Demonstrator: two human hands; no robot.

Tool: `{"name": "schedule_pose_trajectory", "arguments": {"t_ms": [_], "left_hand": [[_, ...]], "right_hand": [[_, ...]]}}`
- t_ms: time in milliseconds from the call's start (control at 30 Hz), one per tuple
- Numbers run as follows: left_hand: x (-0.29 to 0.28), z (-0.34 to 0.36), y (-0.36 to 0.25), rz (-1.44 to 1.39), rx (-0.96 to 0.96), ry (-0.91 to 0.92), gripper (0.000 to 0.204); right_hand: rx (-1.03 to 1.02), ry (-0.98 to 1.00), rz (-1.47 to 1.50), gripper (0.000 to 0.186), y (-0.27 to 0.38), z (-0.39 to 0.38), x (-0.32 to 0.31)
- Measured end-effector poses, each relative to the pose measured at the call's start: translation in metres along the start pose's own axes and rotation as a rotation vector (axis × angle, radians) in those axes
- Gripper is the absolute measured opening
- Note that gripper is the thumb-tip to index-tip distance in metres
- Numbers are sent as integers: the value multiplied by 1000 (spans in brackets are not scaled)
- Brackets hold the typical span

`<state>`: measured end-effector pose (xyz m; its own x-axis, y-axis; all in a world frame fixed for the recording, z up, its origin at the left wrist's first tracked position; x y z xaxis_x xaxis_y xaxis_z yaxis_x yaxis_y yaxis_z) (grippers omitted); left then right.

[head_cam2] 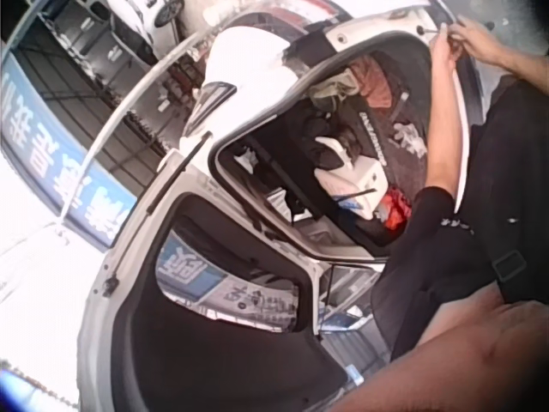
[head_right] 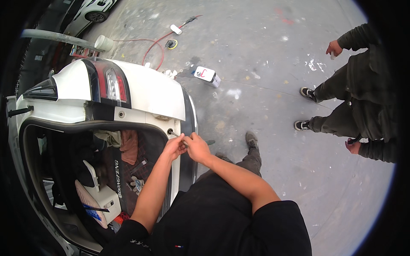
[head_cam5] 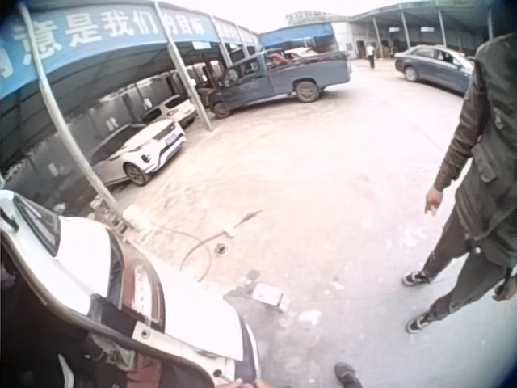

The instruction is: The person uses a wrench and a flathead screwdriver to work on the rear trunk area of a white car. They loosen and tighten bolts, pry at trim pieces, and wipe the area with a cloth while another person stands nearby.

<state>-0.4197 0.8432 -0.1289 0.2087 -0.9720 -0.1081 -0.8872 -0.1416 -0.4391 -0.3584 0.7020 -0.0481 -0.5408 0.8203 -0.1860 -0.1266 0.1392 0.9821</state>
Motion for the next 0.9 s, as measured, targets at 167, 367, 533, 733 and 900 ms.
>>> {"name": "schedule_pose_trajectory", "arguments": {"t_ms": [167, 367, 533, 733, 900], "left_hand": [[4, 3, 4, -101, 87, -17, 24], [-30, -20, -42, 1095, 338, -611, 16], [3, -12, -81, 2127, 684, -913, 19], [-3, 32, -72, 2242, 518, -792, 22], [-7, 41, -68, 2297, 514, -672, 21]], "right_hand": [[361, 80, 186, 31, -32, 1, 5], [237, 13, 258, 32, -49, 0, -2], [269, -13, 450, 37, -76, 1, 6], [-30, 46, 10, 33, -2, 5, -2], [244, 90, 65, 29, -23, 8, 5]]}}
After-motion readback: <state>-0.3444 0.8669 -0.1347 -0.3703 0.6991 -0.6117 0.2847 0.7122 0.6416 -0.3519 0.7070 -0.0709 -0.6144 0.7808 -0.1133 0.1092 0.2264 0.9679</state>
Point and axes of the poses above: each hand's wrist, its own z-axis towards the middle knuckle, its own x-axis out of the palm, y = z × x, the point moved 8 cm from there along z, towards the middle knuckle, and after that the axes turned 15 degrees about z, right-handed, at the moved point
